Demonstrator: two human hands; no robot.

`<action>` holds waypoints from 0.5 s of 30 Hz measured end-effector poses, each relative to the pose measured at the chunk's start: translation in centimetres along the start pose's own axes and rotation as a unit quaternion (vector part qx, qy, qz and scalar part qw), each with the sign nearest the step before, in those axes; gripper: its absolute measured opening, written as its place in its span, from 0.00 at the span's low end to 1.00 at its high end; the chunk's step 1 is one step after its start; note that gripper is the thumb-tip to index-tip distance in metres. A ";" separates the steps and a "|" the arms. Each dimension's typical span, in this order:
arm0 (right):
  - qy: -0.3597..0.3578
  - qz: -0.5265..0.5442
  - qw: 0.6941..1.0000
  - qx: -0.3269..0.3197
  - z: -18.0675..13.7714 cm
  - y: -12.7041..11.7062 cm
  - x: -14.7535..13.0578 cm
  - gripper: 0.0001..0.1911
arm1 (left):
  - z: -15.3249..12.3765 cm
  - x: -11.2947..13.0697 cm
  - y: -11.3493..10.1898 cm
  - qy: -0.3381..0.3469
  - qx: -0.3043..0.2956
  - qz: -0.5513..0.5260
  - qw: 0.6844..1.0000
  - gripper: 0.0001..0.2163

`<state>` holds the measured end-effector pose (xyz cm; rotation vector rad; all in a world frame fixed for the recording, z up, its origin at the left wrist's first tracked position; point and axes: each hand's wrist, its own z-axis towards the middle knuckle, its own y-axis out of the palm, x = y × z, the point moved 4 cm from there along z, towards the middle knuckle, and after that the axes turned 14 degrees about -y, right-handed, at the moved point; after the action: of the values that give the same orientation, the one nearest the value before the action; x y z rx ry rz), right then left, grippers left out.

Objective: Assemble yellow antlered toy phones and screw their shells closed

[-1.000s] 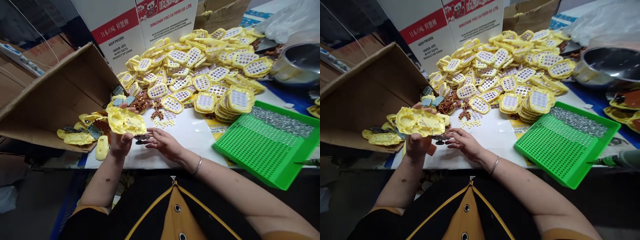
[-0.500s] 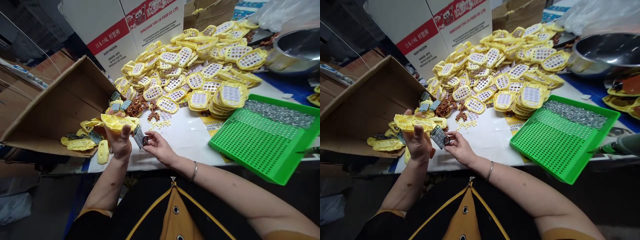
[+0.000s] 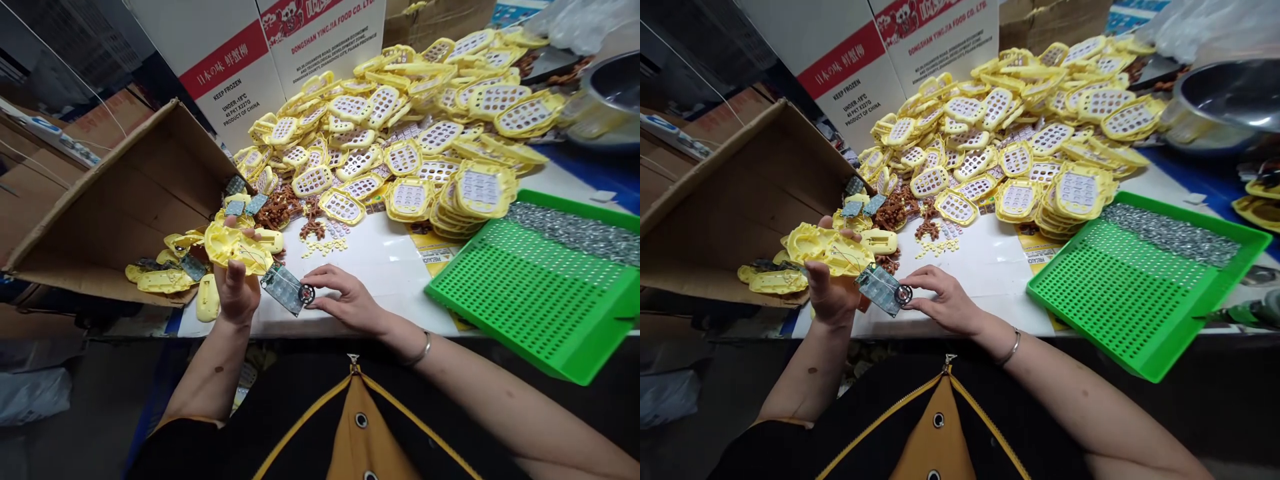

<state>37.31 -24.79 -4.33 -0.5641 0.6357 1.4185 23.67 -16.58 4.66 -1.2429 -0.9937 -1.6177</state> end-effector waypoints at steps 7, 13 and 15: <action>0.005 -0.017 0.999 -0.049 0.5 -1.7 -2.2 0.12 | -0.4 -1.2 -1.3 -0.092 -0.099 0.020 0.991 0.41; -0.023 -0.166 0.974 -0.152 2.5 -2.8 -5.6 0.15 | -3.1 -3.8 0.0 -0.299 -0.299 -0.026 0.906 0.43; -0.043 -0.217 0.957 -0.187 2.7 -2.6 -6.1 0.17 | -4.2 -4.7 0.9 -0.340 -0.325 -0.051 0.881 0.43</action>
<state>39.77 -27.48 1.81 -0.8759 0.1508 1.1371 23.95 -20.09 -0.61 -2.3680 -0.9429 -1.6851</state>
